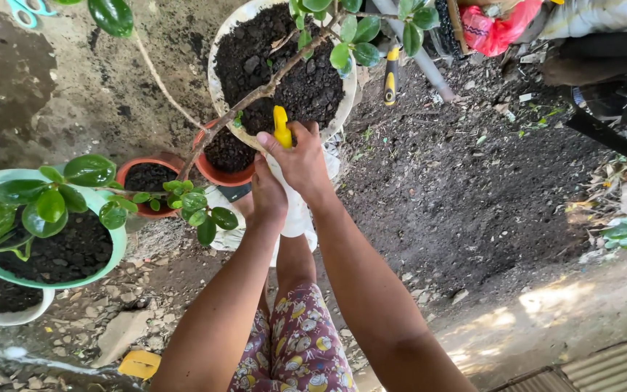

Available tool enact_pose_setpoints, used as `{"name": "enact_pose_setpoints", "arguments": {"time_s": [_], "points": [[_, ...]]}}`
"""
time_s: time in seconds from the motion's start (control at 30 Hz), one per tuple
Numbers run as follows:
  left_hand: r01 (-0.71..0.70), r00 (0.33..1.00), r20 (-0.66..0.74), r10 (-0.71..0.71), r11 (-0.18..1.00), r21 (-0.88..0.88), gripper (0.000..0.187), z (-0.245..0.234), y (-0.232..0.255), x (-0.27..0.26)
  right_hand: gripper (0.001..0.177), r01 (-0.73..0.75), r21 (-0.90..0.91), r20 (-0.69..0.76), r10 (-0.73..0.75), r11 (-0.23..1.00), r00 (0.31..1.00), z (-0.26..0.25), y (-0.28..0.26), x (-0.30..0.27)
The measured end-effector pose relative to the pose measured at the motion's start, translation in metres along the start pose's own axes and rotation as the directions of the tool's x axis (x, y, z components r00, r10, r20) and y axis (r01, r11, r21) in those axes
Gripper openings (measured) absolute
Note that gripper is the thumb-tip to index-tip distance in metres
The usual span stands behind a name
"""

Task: Spraying and wiping the leaves of various potted plants in a garden area to clean them.

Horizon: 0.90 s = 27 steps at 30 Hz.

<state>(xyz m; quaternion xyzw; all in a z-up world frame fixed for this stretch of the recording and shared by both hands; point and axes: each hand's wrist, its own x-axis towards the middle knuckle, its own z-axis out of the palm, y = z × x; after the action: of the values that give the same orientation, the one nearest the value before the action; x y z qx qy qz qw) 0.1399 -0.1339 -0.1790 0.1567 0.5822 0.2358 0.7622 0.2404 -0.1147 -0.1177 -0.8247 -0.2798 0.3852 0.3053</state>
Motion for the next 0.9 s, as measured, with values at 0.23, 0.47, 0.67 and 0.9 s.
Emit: {"name": "enact_pose_setpoints", "arguments": {"time_s": [0.23, 0.47, 0.67, 0.9], "points": [[0.03, 0.999, -0.05, -0.017, 0.964, 0.266, 0.07, 0.004, 0.013, -0.009, 0.061, 0.079, -0.002, 0.011, -0.079, 0.997, 0.997, -0.006, 0.014, 0.0], [-0.035, 0.999, 0.038, 0.022, 0.925, 0.379, 0.072, 0.014, 0.016, -0.015, 0.06, -0.064, 0.121, 0.128, 0.048, 0.991, 0.991, -0.019, 0.0, 0.001], [0.085, 0.996, -0.032, -0.081, 0.985, 0.15, 0.069, 0.027, 0.022, -0.01, 0.057, 0.045, 0.133, 0.055, -0.052, 0.99, 0.997, -0.026, -0.011, 0.01], [-0.031, 0.994, -0.101, 0.033, 0.999, 0.021, 0.066, 0.028, 0.008, 0.002, 0.062, 0.035, 0.046, 0.095, -0.039, 0.998, 0.995, -0.026, -0.018, 0.024]]}}
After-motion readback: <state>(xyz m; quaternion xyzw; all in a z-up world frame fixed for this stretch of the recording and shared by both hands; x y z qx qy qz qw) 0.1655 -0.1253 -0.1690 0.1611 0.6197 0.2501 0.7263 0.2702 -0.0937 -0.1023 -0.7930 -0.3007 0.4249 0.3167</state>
